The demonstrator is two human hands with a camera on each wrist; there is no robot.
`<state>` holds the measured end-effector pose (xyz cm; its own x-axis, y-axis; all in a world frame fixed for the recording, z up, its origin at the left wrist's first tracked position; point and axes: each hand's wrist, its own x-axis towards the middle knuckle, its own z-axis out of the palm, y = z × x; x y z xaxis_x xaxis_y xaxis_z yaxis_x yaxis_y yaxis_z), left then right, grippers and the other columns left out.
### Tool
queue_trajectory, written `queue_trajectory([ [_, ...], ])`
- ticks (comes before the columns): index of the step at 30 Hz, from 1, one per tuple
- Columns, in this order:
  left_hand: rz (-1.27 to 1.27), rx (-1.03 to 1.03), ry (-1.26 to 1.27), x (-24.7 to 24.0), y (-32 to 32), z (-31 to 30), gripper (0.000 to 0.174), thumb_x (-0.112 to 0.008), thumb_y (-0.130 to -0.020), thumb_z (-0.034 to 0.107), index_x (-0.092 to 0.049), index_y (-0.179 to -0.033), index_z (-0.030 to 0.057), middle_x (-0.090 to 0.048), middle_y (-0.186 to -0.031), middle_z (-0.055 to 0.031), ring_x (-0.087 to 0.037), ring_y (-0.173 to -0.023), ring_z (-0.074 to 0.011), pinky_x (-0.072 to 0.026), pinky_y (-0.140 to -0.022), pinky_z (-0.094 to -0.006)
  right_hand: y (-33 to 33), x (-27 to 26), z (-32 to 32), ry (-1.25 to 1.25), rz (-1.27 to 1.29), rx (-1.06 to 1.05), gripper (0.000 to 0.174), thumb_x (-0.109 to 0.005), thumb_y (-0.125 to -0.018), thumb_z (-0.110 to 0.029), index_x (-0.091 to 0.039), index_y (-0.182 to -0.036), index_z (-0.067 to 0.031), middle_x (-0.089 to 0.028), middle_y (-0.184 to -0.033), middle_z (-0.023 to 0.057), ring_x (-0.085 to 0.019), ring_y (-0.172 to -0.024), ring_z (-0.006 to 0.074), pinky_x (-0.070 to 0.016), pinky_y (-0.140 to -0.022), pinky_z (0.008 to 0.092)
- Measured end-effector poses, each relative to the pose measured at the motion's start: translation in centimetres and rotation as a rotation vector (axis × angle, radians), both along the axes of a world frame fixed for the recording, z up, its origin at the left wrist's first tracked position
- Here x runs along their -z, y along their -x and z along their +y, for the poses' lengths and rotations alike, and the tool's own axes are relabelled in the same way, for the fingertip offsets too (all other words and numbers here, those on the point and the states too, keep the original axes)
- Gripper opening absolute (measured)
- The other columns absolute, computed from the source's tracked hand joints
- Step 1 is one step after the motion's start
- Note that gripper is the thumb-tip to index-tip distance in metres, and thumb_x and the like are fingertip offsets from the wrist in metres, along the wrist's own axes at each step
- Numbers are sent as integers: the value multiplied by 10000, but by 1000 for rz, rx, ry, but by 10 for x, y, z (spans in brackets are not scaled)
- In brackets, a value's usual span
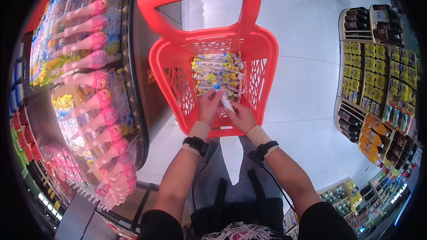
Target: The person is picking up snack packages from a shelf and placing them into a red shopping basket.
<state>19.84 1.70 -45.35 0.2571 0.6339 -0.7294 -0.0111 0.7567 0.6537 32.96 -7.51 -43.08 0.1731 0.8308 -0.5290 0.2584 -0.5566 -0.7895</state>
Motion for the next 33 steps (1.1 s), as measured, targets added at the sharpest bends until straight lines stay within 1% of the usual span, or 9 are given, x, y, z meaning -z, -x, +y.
queue_trajectory([
  [2, -22, -13, -6, -21, -3, -3, 226, -672, -955, 251, -650, -914, 30, -653, -821, -11, -645, -694, -86, -527, -618, -238, 0, -11, -7, -57, 50, 32, 313, -679, -900, -303, -665, -1051, -29, -643, -757, 122, -626, -659, 247, -461, -589, 382],
  [5, -7, 28, -26, -52, -7, -7, 232, -687, -944, 237, -665, -932, 7, -672, -830, -25, -630, -705, -73, -524, -623, -231, 2, -19, -21, 26, 316, 134, 281, -632, -946, -258, -640, -1094, -20, -631, -732, 71, -609, -610, 159, -464, -553, 330],
  [8, 0, 41, -40, -77, -9, -13, 237, -694, -940, 237, -672, -959, 2, -673, -840, -25, -636, -718, -78, -526, -621, -235, -6, -61, -22, 161, 638, 230, 276, -595, -974, -220, -608, -1163, -18, -614, -722, 31, -574, -567, 90, -462, -515, 274],
  [11, 12, 96, -94, -110, -14, -18, 241, -682, -949, 232, -675, -999, -4, -674, -854, -25, -655, -715, -90, -549, -644, -247, -12, -89, -29, 136, 657, 194, 270, -579, -983, -198, -590, -1190, -25, -609, -722, 26, -559, -535, 83, -463, -494, 247],
  [14, -28, 53, -85, -153, -22, -22, 228, -698, -935, 208, -681, -1009, -6, -682, -856, -23, -640, -731, -83, -535, -638, -249, -24, -132, -29, 129, 622, 116, 192, -543, -999, -172, -575, -1104, -15, -616, -739, 37, -580, -558, 105, -472, -521, 261],
  [18, -95, 53, -136, -219, -31, -24, 221, -699, -933, 196, -681, -1007, -12, -689, -870, -27, -639, -743, -81, -536, -656, -250, -34, -187, -33, 73, 650, 128, 235, -586, -976, -178, -600, -1145, -15, -608, -740, 22, -571, -571, 80, -472, -509, 248],
  [26, -53, 112, -270, -308, -40, -28, 213, -706, -929, 179, -686, -1011, -17, -686, -874, -16, -613, -762, -45, -512, -663, -219, -53, -275, -32, -20, 711, 68, 202, -581, -976, -136, -608, -1115, 8, -611, -753, 30, -570, -587, 80, -480, -524, 247],
  [29, -147, 64, -301, -342, -45, -30, 199, -707, -925, 161, -686, -1000, -22, -685, -871, -20, -613, -758, -40, -503, -649, -213, -54, -305, -33, -103, 669, 41, 182, -574, -978, -120, -608, -1097, 13, -613, -752, 31, -568, -581, 82, -481, -525, 251],
  [33, -79, 66, -441, -385, -46, -32, 189, -702, -920, 121, -680, -1023, -36, -686, -870, -29, -619, -760, -44, -505, -656, -209, -55, -335, -36, -182, 633, -10, 185, -575, -975, -105, -609, -1107, 21, -624, -754, 30, -581, -593, 77, -480, -535, 242],
])
